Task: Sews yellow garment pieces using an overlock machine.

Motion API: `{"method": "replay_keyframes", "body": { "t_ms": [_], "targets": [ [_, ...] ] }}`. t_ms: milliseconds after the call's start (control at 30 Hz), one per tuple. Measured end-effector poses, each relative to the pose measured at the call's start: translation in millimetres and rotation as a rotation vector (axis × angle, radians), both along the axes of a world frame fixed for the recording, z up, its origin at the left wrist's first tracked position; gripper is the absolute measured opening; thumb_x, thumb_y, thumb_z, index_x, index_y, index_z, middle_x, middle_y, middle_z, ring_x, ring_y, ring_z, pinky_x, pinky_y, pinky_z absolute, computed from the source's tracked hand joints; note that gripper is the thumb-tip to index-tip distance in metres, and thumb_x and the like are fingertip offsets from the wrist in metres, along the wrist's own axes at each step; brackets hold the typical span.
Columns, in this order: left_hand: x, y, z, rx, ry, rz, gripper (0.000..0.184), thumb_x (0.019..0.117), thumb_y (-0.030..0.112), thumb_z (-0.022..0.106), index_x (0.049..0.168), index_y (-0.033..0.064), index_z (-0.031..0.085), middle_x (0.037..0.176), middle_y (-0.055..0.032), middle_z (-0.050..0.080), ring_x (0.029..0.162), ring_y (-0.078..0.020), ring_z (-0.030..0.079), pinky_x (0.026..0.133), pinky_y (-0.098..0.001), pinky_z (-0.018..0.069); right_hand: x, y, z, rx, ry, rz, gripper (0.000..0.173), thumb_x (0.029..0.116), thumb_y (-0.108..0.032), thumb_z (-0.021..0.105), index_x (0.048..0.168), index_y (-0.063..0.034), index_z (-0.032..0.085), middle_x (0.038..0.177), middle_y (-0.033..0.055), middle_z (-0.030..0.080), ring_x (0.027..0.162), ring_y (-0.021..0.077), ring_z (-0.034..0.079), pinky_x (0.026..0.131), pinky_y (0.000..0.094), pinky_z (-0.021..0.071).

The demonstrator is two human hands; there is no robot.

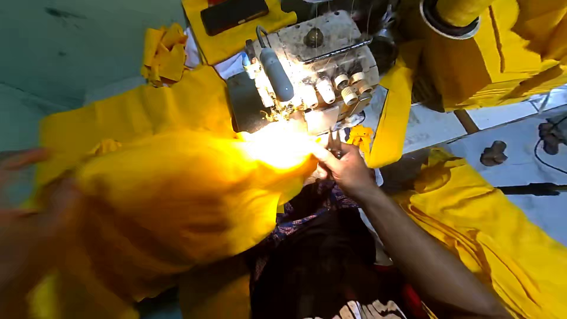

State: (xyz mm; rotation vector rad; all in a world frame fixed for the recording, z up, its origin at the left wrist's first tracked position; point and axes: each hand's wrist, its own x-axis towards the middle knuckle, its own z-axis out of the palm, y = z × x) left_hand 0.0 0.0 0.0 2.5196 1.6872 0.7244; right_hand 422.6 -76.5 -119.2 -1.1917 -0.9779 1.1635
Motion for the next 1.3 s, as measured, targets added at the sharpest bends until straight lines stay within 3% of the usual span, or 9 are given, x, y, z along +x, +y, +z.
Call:
{"method": "replay_keyframes", "body": {
  "t_ms": [300,400,467,700,867,1033,1100,1167,1300],
  "targets": [
    [204,7,-70,-0.087,-0.136,-0.584,0.040,0.0994,0.030,0.061,0.132,0.0073,0.066,0.135,-0.0079,0.065,0.131,-0.0222,0.057,0.113,-0.0417,0.0431,-12,-2,-4,0.181,-0.397,0.019,0.021,0.1054,-0.024,0.059,0.098,-0.0076,0.070,0.084,0.0008,0.067,0.067,0.0084,0.064,0.060,0.0259,0.0566],
    [216,12,-63,-0.183,-0.292,-0.630,0.014,0.0979,0.020,0.065,0.101,0.0104,0.074,0.110,-0.0011,0.072,0.108,-0.0082,0.067,0.096,-0.0288,0.0555,-14,-11,-5,0.218,-0.421,0.069,0.018,0.0986,-0.025,0.070,0.103,-0.0073,0.069,0.084,-0.0003,0.068,0.071,0.0064,0.064,0.065,0.0248,0.0568],
    [214,12,-53,-0.262,-0.363,-0.508,0.010,0.0996,0.019,0.065,0.098,0.0116,0.071,0.095,0.0039,0.069,0.085,-0.0009,0.066,0.077,-0.0206,0.0577,-15,-15,-12,0.111,-0.383,0.080,0.029,0.0939,-0.028,0.076,0.114,-0.0090,0.067,0.088,-0.0004,0.070,0.073,0.0061,0.066,0.069,0.0250,0.0581],
    [215,26,-69,-0.159,-0.214,-0.234,0.015,0.1006,0.022,0.064,0.098,0.0113,0.074,0.095,-0.0022,0.069,0.077,-0.0098,0.064,0.070,-0.0313,0.0545,-14,2,-33,-0.252,-0.075,-0.007,0.056,0.0858,-0.016,0.084,0.136,-0.0068,0.061,0.074,0.0053,0.064,0.051,0.0121,0.060,0.049,0.0273,0.0563],
    [221,37,-90,-0.108,-0.215,-0.216,0.014,0.0991,0.023,0.066,0.101,0.0121,0.076,0.102,-0.0023,0.073,0.092,-0.0106,0.069,0.082,-0.0333,0.0575,-12,11,-37,-0.326,-0.054,0.056,0.019,0.0880,-0.016,0.082,0.089,-0.0010,0.070,0.063,0.0046,0.067,0.047,0.0102,0.060,0.047,0.0249,0.0534],
    [222,39,-101,-0.042,-0.222,-0.225,0.013,0.0972,0.022,0.068,0.099,0.0108,0.076,0.102,-0.0034,0.073,0.092,-0.0126,0.069,0.082,-0.0351,0.0573,-13,1,-44,-0.249,-0.232,-0.035,0.023,0.0831,-0.029,0.085,0.086,-0.0102,0.073,0.078,-0.0019,0.065,0.066,0.0062,0.059,0.064,0.0262,0.0526],
    [221,40,-102,-0.032,-0.225,-0.238,0.015,0.0975,0.021,0.067,0.100,0.0085,0.075,0.103,-0.0062,0.073,0.093,-0.0150,0.070,0.083,-0.0365,0.0569,-14,-4,-45,-0.219,-0.069,-0.034,0.015,0.0916,-0.019,0.077,0.091,-0.0049,0.072,0.073,0.0007,0.068,0.060,0.0061,0.063,0.058,0.0229,0.0553],
    [222,44,-105,-0.013,-0.238,-0.222,0.017,0.0973,0.023,0.066,0.099,0.0093,0.076,0.101,-0.0049,0.074,0.093,-0.0126,0.070,0.084,-0.0341,0.0560,-14,-8,-44,-0.288,0.157,0.011,0.028,0.1071,-0.024,0.056,0.096,-0.0005,0.066,0.062,0.0031,0.064,0.047,0.0046,0.054,0.045,0.0185,0.0426],
    [224,46,-106,-0.009,-0.249,-0.211,0.017,0.0972,0.023,0.066,0.098,0.0097,0.076,0.100,-0.0043,0.074,0.092,-0.0115,0.069,0.083,-0.0325,0.0551,-8,-15,-45,-0.336,0.300,0.051,0.049,0.1119,-0.037,0.040,0.104,0.0012,0.069,0.060,0.0055,0.064,0.044,0.0049,0.052,0.043,0.0176,0.0402]
  ]
}}
